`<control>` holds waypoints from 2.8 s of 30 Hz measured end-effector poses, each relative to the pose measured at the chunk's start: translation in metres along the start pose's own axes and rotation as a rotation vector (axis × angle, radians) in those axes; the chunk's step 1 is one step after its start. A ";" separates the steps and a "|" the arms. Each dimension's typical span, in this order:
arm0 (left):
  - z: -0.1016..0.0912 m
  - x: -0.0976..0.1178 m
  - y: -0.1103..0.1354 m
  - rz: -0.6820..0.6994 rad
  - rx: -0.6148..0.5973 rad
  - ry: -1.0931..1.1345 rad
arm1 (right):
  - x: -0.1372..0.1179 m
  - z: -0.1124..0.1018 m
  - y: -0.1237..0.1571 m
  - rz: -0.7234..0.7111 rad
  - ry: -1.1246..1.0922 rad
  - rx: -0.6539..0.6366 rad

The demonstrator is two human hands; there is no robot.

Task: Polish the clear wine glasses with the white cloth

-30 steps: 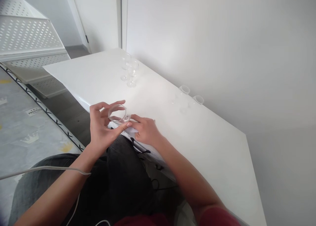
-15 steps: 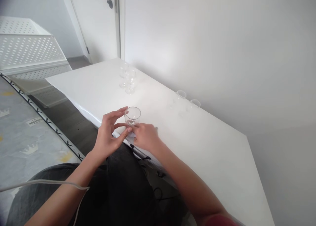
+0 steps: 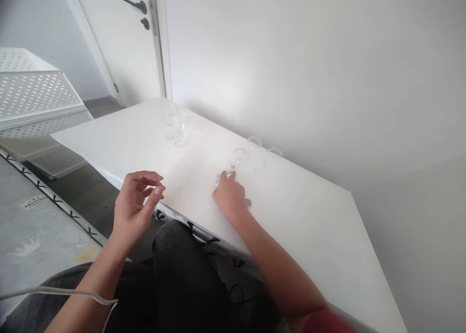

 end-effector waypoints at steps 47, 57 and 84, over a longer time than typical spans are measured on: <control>0.052 -0.105 -0.122 -0.389 0.110 -0.056 | -0.034 0.034 -0.016 -0.080 -1.819 0.069; 0.082 -0.111 -0.135 -0.411 0.055 0.300 | -0.034 0.038 -0.021 0.098 -1.964 0.079; -0.003 -0.040 0.028 -0.273 0.237 0.383 | -0.051 -0.021 0.061 -1.079 -1.114 0.524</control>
Point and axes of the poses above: each hand's wrist, its own y-axis away from the middle knuckle, its own z-axis out of the palm, x = y × z, the point moved 5 cm from there along -y, towards the middle knuckle, and after that the axes turned 5 degrees about x, right-handed, at the moved point
